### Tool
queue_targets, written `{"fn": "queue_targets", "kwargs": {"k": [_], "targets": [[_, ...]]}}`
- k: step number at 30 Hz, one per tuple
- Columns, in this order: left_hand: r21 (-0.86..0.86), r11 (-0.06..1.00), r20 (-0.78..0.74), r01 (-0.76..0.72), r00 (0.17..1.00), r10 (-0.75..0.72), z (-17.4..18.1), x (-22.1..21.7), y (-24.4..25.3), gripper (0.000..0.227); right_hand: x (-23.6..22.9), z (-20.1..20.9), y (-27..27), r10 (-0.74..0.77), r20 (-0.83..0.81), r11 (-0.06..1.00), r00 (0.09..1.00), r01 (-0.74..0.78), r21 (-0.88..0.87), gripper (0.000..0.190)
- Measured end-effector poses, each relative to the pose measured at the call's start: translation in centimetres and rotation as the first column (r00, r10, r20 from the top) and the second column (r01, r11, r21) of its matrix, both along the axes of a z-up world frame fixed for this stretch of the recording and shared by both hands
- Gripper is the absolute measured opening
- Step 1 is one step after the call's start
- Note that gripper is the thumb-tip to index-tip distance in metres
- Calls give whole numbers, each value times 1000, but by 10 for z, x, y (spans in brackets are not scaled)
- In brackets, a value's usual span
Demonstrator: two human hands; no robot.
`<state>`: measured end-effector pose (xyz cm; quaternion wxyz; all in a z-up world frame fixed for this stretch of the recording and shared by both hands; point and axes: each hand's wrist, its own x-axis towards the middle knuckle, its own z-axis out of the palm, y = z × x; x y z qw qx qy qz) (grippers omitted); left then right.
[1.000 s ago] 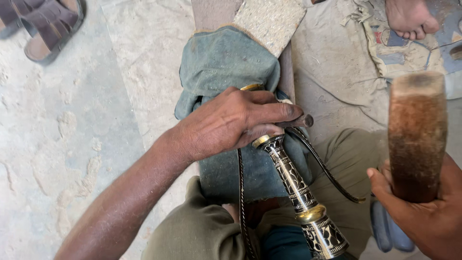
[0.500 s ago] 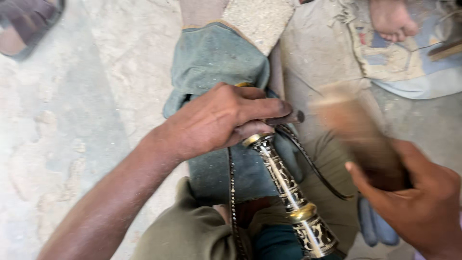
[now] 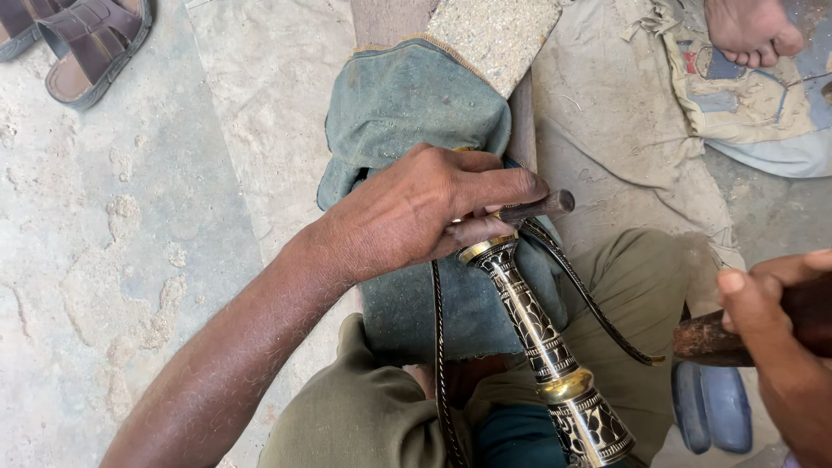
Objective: The person holds a decorative metal vessel on their lap and uses a chisel and wooden mallet to engrave patterns into the surface. They repeatedly strike the chisel to create detailed designs on the metal.
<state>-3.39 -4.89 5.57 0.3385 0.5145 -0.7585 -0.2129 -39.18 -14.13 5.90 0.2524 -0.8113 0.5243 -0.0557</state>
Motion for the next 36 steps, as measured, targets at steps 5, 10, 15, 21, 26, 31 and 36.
{"fn": "queue_targets", "kwargs": {"k": [5, 10, 15, 21, 26, 31, 36], "targets": [[-55, 998, -53, -8, 999, 5, 8, 5, -4, 22, 14, 18, 3, 282, 124, 957, 952, -269, -106, 35], [-48, 960, -215, -277, 941, 261, 8, 2, 20, 35, 56, 2, 42, 53, 798, 981, 600, -181, 71, 36], [170, 927, -214, -335, 906, 366, 8, -9, 16, 35, 76, -22, 12, -154, 762, 850, 629, -309, 426, 27], [185, 905, -259, -382, 870, 420, 0, -14, 24, 28, 14, -13, -28, 28, 485, 956, 874, -164, 242, 41], [49, 904, -225, -425, 877, 424, -2, -24, 29, 36, 23, -11, -57, 163, 18, 968, 986, -164, 189, 59], [140, 861, -272, -490, 817, 509, -4, -28, 30, 38, 47, 28, -61, 477, -21, 835, 879, -461, -301, 61], [115, 870, -260, -480, 831, 492, -1, -30, 30, 38, 80, 59, -58, 397, -97, 891, 913, -409, -197, 64]]}}
